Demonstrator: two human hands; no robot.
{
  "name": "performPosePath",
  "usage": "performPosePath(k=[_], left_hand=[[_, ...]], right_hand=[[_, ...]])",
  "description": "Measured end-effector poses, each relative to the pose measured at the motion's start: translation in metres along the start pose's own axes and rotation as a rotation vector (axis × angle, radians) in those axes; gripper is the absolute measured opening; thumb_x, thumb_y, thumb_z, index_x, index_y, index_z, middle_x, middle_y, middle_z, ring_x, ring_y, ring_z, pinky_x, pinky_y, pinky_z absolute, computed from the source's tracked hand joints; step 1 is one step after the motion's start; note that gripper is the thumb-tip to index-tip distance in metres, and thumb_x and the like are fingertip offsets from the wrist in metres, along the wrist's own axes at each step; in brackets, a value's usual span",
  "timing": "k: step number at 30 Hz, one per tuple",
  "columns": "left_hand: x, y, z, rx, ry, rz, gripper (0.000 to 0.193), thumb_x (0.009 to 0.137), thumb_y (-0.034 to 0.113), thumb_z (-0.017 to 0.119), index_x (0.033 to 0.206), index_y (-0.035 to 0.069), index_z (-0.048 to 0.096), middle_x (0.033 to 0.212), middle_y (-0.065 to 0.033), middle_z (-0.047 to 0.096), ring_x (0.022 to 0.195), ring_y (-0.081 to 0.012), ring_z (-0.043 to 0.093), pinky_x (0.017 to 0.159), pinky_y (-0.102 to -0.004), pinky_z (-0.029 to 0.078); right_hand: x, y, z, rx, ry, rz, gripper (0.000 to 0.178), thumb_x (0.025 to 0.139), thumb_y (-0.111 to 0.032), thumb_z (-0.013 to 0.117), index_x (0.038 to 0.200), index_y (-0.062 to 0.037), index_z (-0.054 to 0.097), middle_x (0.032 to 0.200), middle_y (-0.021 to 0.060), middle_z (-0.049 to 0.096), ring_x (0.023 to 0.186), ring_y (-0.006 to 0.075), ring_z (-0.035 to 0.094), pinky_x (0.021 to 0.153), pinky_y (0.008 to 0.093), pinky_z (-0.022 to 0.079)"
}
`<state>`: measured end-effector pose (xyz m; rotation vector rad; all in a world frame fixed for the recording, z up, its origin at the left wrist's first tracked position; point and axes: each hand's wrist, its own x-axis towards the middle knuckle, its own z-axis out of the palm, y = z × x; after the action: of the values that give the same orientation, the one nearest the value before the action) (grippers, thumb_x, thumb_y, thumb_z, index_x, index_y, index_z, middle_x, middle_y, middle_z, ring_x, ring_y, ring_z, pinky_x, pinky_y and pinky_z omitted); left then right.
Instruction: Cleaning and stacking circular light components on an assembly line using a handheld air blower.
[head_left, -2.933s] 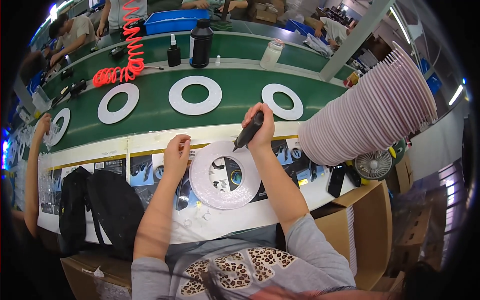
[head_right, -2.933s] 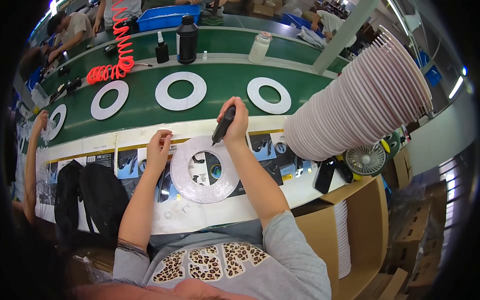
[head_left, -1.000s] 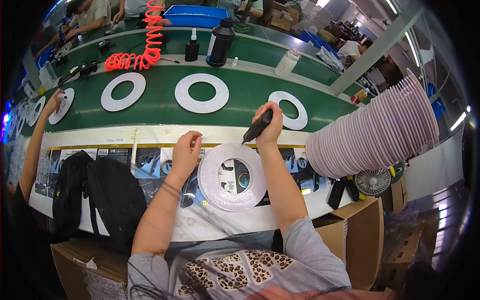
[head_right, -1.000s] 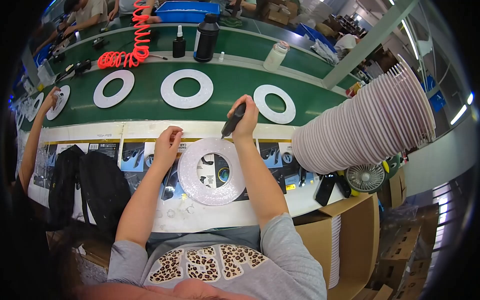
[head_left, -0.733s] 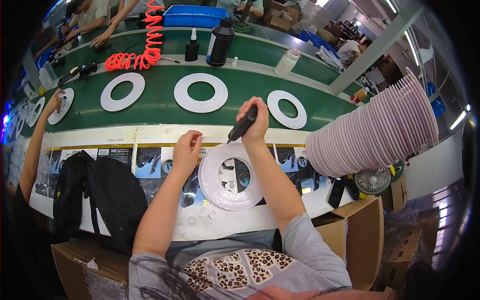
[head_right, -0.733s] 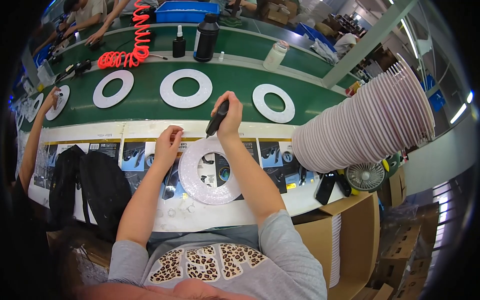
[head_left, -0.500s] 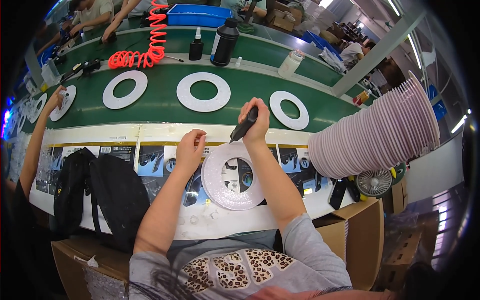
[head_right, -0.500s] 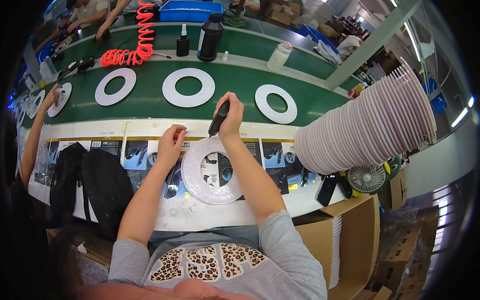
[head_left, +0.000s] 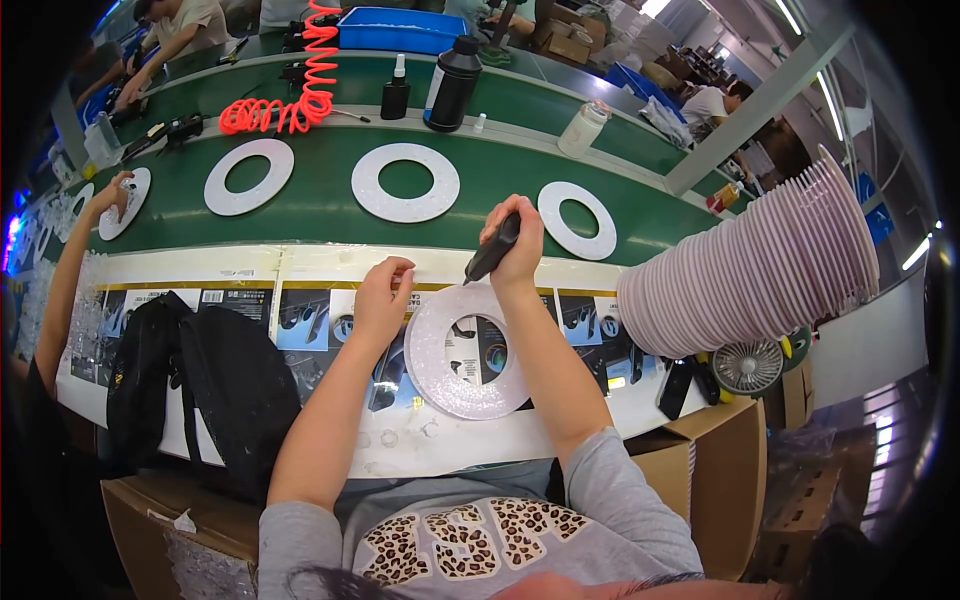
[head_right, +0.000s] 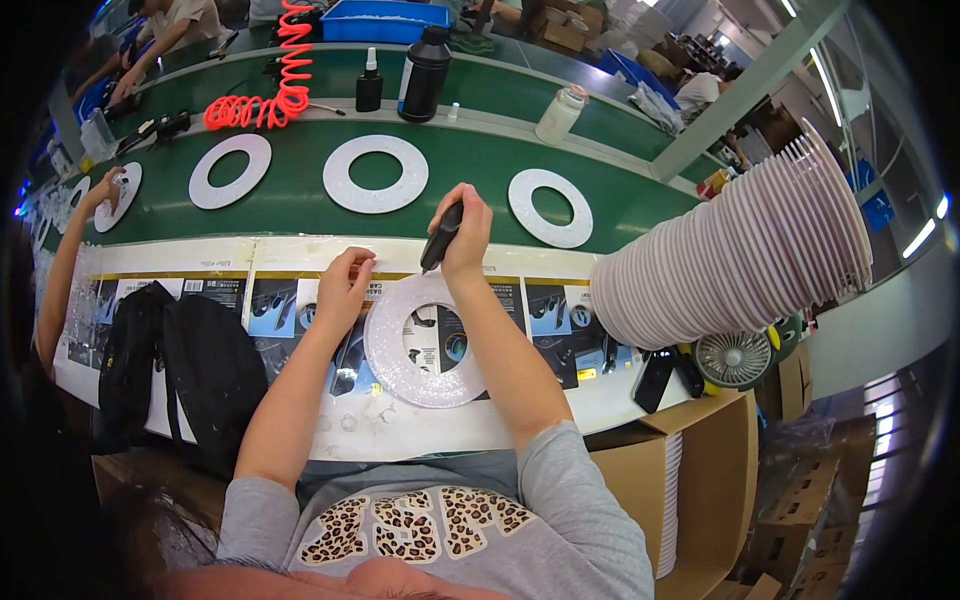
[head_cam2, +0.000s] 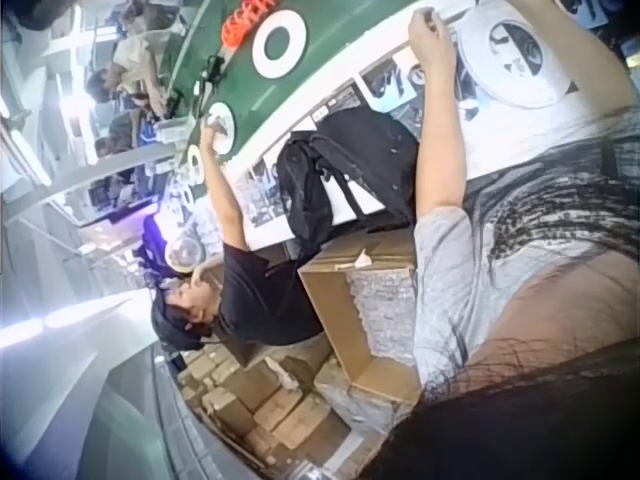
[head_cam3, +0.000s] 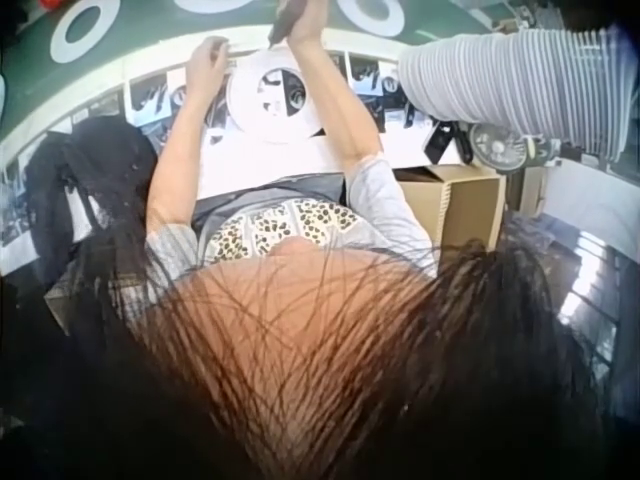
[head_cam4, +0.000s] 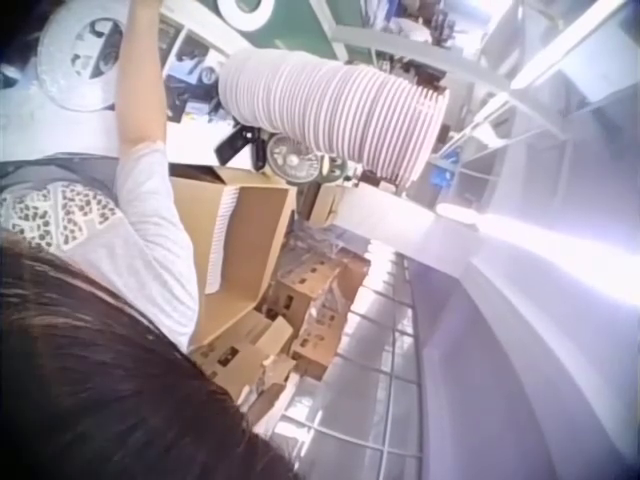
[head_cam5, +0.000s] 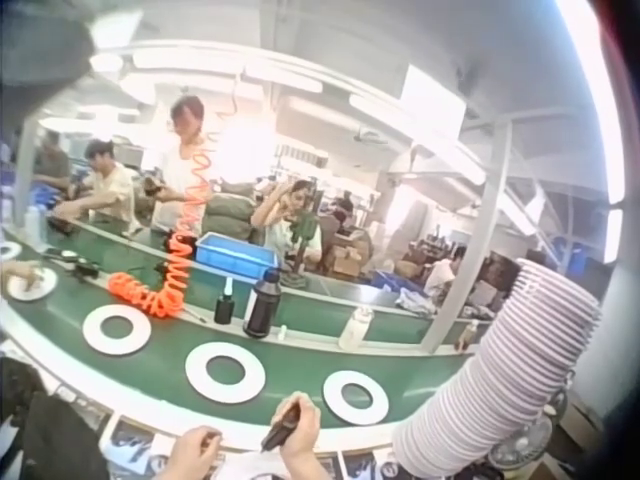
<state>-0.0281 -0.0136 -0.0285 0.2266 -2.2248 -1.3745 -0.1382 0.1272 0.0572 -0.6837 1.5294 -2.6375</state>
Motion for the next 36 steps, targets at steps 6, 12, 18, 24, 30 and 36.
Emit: performPosePath(k=[6, 12, 18, 24, 30, 36], left_hand=[[0.000, 0.002, -0.001, -0.008, -0.002, -0.012, 0.013, 0.090, 0.012, 0.056, 0.097, 0.002, 0.059, 0.089, -0.0131, 0.064, 0.081, -0.0249, 0.063, 0.072, -0.0331, 0.050], [0.000, 0.002, -0.002, -0.024, -0.007, -0.038, 0.014, 0.090, 0.014, 0.056, 0.097, 0.003, 0.059, 0.089, -0.0127, 0.065, 0.083, -0.0263, 0.062, 0.073, -0.0354, 0.050], [0.001, 0.003, -0.001, -0.015, -0.008, -0.035, 0.015, 0.090, 0.014, 0.056, 0.097, 0.003, 0.060, 0.090, -0.0128, 0.065, 0.083, -0.0266, 0.062, 0.073, -0.0354, 0.050], [0.000, 0.001, -0.002, -0.019, -0.001, -0.034, 0.015, 0.089, 0.014, 0.056, 0.097, 0.002, 0.060, 0.089, -0.0133, 0.065, 0.083, -0.0270, 0.062, 0.073, -0.0358, 0.050], [0.001, 0.002, -0.001, -0.023, 0.003, -0.026, 0.014, 0.089, 0.014, 0.056, 0.097, 0.002, 0.059, 0.089, -0.0133, 0.065, 0.082, -0.0271, 0.062, 0.073, -0.0358, 0.050], [0.000, 0.002, -0.001, -0.024, 0.003, -0.031, 0.014, 0.089, 0.014, 0.056, 0.097, 0.003, 0.059, 0.090, -0.0129, 0.065, 0.082, -0.0271, 0.062, 0.072, -0.0360, 0.050]], right_hand=[[-0.016, -0.010, -0.002, 0.023, -0.048, 0.039, 0.041, 0.096, -0.034, 0.037, 0.067, -0.0055, 0.046, 0.053, 0.0059, 0.047, 0.045, 0.0134, 0.044, 0.046, 0.0257, 0.037], [-0.023, -0.011, 0.000, 0.037, -0.073, 0.066, 0.040, 0.095, -0.033, 0.038, 0.064, -0.0073, 0.040, 0.051, 0.0049, 0.039, 0.048, 0.0136, 0.039, 0.047, 0.0251, 0.037], [-0.023, -0.013, -0.001, 0.044, -0.080, 0.071, 0.041, 0.095, -0.034, 0.038, 0.064, -0.0075, 0.039, 0.051, 0.0044, 0.039, 0.047, 0.0129, 0.038, 0.045, 0.0246, 0.036], [-0.023, -0.011, 0.000, 0.045, -0.072, 0.081, 0.040, 0.094, -0.034, 0.038, 0.064, -0.0075, 0.039, 0.050, 0.0042, 0.039, 0.046, 0.0128, 0.038, 0.045, 0.0245, 0.036], [-0.024, -0.011, 0.000, 0.023, -0.057, 0.064, 0.040, 0.094, -0.034, 0.038, 0.065, -0.0073, 0.040, 0.051, 0.0047, 0.040, 0.047, 0.0136, 0.040, 0.046, 0.0248, 0.036], [-0.031, -0.024, 0.012, -0.001, -0.047, 0.057, 0.040, 0.095, -0.034, 0.037, 0.066, -0.0068, 0.041, 0.053, 0.0057, 0.042, 0.050, 0.0143, 0.042, 0.050, 0.0257, 0.038]])
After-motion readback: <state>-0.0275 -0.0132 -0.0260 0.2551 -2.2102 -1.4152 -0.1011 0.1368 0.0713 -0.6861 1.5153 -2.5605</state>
